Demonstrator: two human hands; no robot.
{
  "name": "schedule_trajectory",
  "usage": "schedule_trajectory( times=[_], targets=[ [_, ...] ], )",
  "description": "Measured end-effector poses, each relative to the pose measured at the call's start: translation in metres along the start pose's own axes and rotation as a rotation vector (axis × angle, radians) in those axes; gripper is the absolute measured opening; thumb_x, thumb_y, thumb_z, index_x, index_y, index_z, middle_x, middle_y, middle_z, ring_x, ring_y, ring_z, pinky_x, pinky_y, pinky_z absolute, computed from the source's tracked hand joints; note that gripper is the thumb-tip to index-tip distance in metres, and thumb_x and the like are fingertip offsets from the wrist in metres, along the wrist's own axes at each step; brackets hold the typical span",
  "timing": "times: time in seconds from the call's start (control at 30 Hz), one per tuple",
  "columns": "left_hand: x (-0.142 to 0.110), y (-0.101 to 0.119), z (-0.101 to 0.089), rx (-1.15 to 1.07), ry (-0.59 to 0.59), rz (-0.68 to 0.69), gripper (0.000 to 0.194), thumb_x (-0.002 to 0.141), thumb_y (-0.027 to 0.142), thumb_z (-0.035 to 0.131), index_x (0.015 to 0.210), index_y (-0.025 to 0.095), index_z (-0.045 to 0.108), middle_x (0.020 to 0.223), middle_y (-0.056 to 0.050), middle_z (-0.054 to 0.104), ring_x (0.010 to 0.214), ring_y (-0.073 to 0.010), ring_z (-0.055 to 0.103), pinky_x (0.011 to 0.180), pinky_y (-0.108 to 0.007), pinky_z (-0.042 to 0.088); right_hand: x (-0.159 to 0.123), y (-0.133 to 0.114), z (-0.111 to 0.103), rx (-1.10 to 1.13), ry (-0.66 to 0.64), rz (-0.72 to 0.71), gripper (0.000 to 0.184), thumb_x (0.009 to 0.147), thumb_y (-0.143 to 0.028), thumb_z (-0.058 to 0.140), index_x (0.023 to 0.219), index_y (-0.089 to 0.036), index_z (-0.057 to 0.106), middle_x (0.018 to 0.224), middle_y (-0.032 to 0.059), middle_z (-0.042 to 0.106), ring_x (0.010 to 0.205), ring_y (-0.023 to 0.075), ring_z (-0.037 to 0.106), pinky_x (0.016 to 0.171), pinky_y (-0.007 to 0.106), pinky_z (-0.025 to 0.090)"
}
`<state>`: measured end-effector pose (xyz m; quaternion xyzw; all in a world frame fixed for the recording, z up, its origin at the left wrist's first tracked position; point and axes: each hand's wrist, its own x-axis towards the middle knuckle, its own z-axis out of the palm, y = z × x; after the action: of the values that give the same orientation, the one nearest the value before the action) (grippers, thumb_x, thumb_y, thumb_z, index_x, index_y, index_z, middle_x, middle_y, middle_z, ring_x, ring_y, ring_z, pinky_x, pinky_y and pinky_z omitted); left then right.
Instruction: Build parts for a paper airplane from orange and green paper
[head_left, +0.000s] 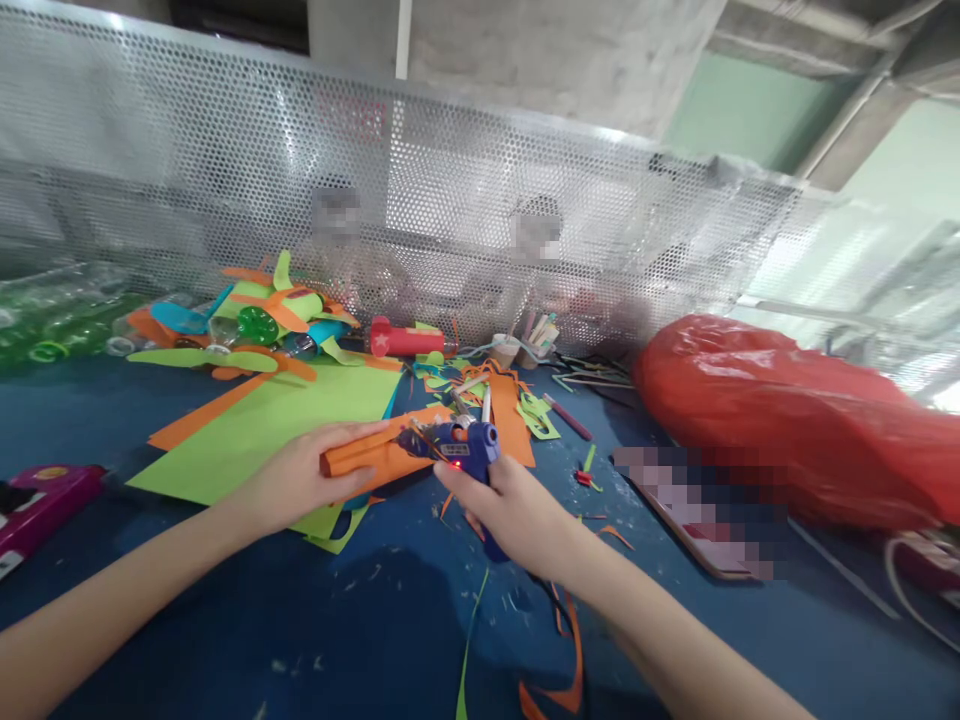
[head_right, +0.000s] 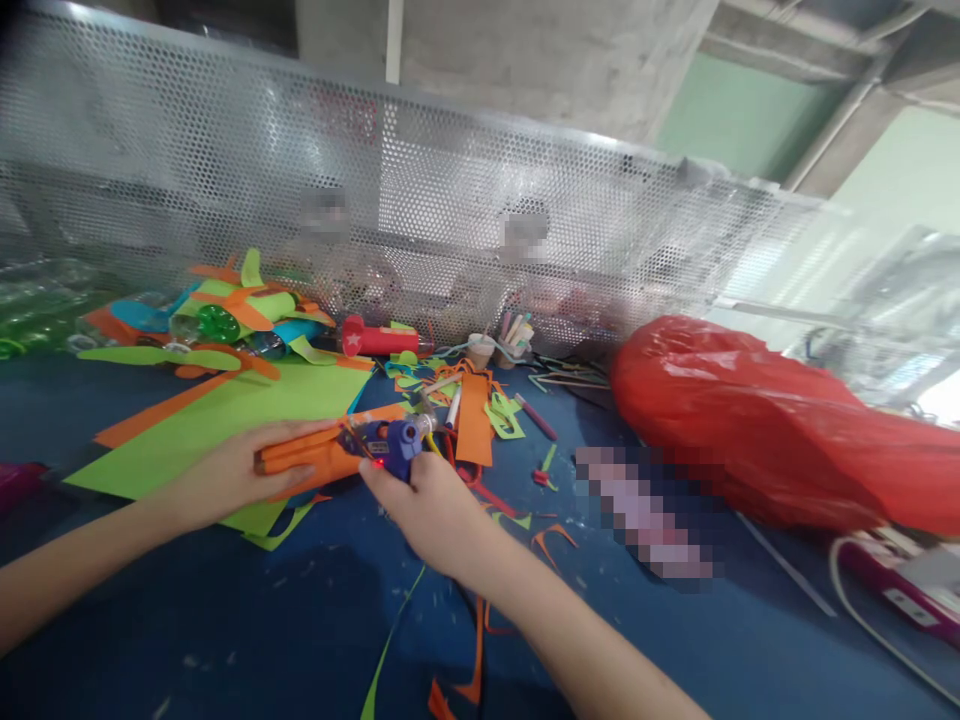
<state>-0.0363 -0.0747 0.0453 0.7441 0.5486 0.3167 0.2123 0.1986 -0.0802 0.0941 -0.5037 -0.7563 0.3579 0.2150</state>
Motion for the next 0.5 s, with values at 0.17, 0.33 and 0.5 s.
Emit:
schedule_trajectory(
  times=[0.17,0.33,0.5],
  targets=[
    [0.001,-0.006,0.002,0.014,0.015,0.008,0.053,0.078,0.052,0.059,0.125,0.026,0.058,0.130,-0.004,0.060,0.117,-0.0288,0.056,0.100,-0.043,0.045,-0.001,-0.002,0.005,0.017,-0.006,0.008,0.035,0.085,-0.047,0.047,0.062,-0.020,0.040,0.052,-0.0043,0.044,0.047,0.0094,0.040,0.045,0.022,0.032],
    [-0.001,-0.001,-0.001,0.061,0.019,0.018,0.050,0.081,0.048,0.057,0.127,0.028,0.056,0.132,-0.002,0.058,0.121,-0.0274,0.054,0.102,-0.041,0.043,0.005,0.009,-0.018,-0.042,0.078,0.021,0.032,0.084,-0.045,0.049,0.063,-0.020,0.044,0.052,-0.0046,0.043,0.048,0.0101,0.041,0.047,0.022,0.033],
    [-0.002,0.003,-0.003,0.081,0.018,0.045,0.048,0.081,0.046,0.056,0.126,0.028,0.056,0.132,0.000,0.058,0.118,-0.0272,0.056,0.098,-0.039,0.047,0.010,0.031,-0.060,-0.048,0.115,0.145,0.047,0.081,-0.061,0.046,0.060,-0.019,0.048,0.052,-0.0014,0.050,0.047,0.0112,0.045,0.046,0.024,0.036]
  ],
)
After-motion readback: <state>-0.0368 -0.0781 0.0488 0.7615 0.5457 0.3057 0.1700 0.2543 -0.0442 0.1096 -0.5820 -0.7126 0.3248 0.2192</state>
